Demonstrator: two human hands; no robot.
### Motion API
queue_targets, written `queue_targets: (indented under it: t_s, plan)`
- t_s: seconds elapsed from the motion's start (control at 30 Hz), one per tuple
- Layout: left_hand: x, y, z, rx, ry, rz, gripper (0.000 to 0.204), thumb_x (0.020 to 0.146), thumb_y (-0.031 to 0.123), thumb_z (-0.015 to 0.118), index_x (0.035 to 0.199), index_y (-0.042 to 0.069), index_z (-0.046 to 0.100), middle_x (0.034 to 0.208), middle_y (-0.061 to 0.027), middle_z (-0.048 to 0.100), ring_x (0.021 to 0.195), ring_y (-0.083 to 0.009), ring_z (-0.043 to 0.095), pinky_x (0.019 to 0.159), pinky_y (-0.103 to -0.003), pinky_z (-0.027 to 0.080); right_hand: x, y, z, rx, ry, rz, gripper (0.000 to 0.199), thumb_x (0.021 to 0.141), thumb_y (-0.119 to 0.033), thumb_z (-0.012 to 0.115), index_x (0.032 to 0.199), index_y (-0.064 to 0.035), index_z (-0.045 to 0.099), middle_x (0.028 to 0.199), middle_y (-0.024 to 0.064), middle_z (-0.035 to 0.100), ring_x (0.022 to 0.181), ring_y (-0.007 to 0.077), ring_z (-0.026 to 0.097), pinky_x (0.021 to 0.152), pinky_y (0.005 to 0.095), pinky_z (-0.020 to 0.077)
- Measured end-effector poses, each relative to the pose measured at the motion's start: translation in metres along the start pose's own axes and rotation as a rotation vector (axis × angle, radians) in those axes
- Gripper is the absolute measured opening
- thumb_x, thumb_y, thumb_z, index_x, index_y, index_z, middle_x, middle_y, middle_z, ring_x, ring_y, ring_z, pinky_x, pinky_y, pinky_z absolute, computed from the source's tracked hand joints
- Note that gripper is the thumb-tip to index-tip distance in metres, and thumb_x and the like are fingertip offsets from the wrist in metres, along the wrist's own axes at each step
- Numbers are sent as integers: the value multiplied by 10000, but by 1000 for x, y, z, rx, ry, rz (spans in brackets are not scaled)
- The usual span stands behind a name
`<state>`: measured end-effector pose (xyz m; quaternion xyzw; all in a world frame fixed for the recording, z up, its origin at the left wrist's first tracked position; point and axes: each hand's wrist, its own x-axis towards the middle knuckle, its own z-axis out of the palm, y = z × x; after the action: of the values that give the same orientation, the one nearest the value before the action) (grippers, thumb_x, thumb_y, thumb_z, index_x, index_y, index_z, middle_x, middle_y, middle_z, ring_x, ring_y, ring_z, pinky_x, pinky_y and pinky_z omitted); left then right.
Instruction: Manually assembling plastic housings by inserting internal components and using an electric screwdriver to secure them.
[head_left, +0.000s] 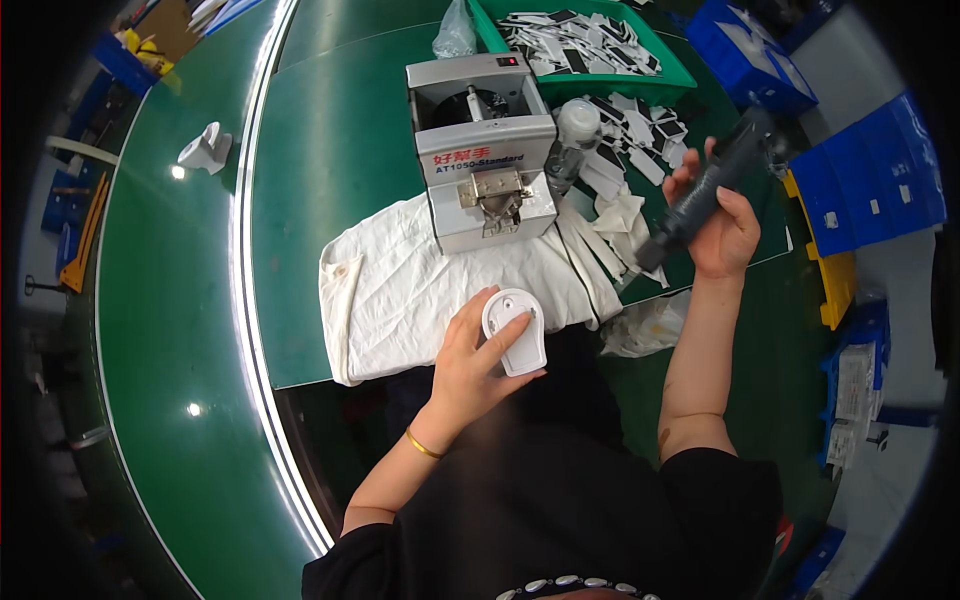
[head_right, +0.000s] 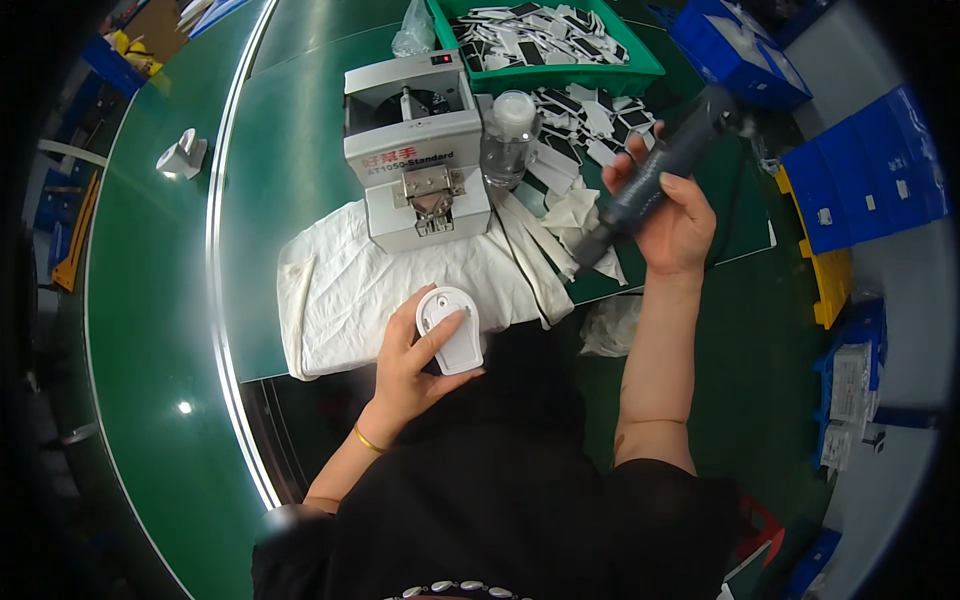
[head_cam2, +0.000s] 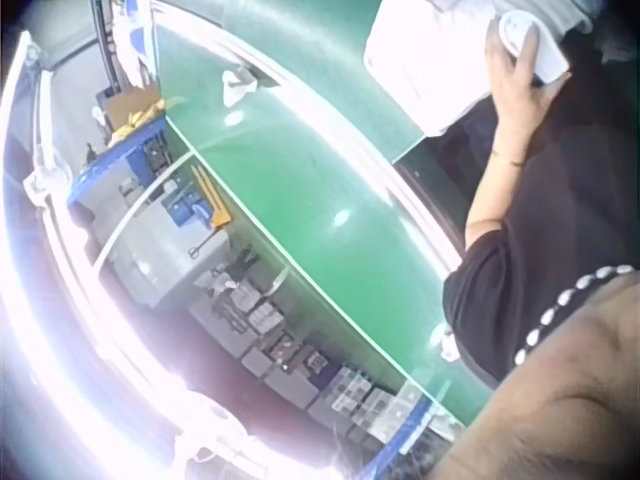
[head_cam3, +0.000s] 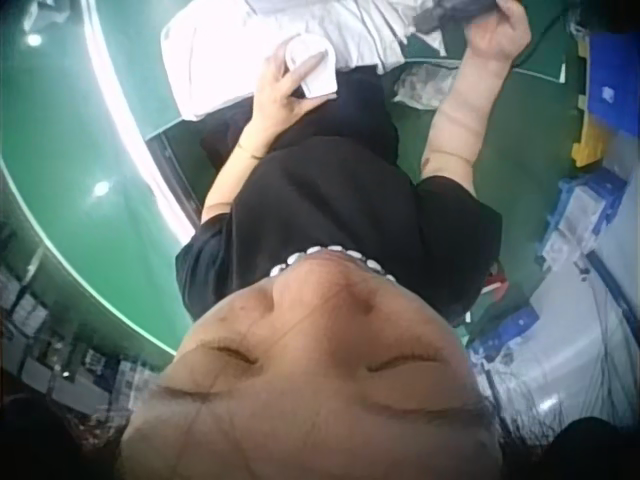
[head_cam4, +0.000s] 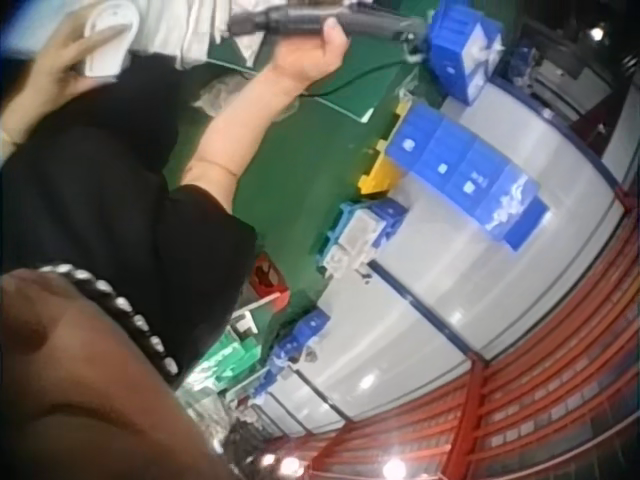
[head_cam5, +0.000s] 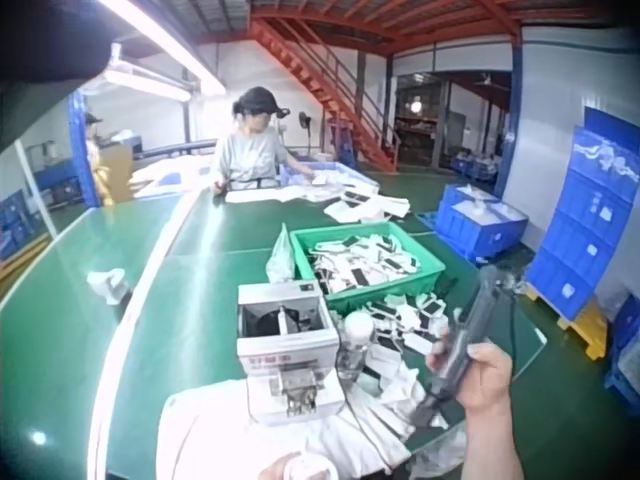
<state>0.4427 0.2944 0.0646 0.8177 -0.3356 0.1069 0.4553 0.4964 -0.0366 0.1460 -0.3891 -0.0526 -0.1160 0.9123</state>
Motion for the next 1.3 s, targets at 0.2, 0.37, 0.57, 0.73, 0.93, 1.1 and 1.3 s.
queue_targets:
  t_s: [0.2, 0.37, 0.57, 0.73, 0.93, 1.1, 1.3]
  plan:
    - [-2, 0, 4, 6, 43, -9, 751, 596, 232, 907, 1292, 169, 632, 1383, -216, 504, 1239, -403, 524, 1012, -453, 466, 25, 35, 102, -325, -254, -201, 564, 902, -13, 540, 1432, -49, 351, 1245, 156, 550, 1106, 277, 576, 999, 506, 481]
    - [-3, -1, 3, -28, 59, -14, 722, 596, 236, 916, 1264, 138, 661, 1381, -231, 510, 1248, -406, 525, 1000, -456, 464, 34, 63, 141, -627, -358, -337, 496, 861, 45, 646, 1313, -24, 453, 1146, 140, 621, 992, 249, 656, 951, 422, 520]
    - [-4, -3, 1, -34, 49, -20, 711, 661, 255, 887, 1320, 205, 623, 1392, -215, 499, 1240, -406, 532, 957, -435, 514, 33, 70, 169, -968, -355, -385, 651, 774, 3, 814, 1323, -2, 464, 999, 59, 650, 882, 135, 655, 835, 283, 539]
    - [-2, -3, 2, -59, 57, -15, 706, 667, 250, 883, 1321, 199, 623, 1395, -220, 493, 1241, -415, 529, 967, -437, 506, 52, 76, 169, -963, -397, -414, 715, 793, -19, 782, 1399, 3, 402, 881, 23, 599, 791, 99, 607, 759, 267, 517]
    - [-4, -3, 2, -69, 58, -25, 705, 664, 244, 883, 1318, 192, 624, 1397, -223, 488, 1245, -425, 522, 982, -450, 493, 64, 78, 159, -664, -649, -211, 618, 843, -35, 657, 1396, 13, 384, 832, 84, 583, 734, 172, 607, 721, 366, 514]
    - [-5, -2, 4, -75, 73, -26, 711, 628, 219, 897, 1291, 172, 644, 1387, -219, 499, 1243, -416, 528, 985, -451, 490, 42, 83, 165, -644, -395, -304, 427, 939, -123, 623, 1296, 19, 437, 760, 90, 561, 646, 169, 564, 649, 359, 487]
    - [-5, -2, 3, -72, 80, -38, 706, 626, 209, 897, 1285, 168, 647, 1388, -213, 499, 1240, -406, 534, 980, -444, 495, -20, 69, 175, -589, -335, -229, 574, 897, -271, 692, 1312, -49, 364, 758, 52, 520, 631, 158, 535, 634, 354, 482]
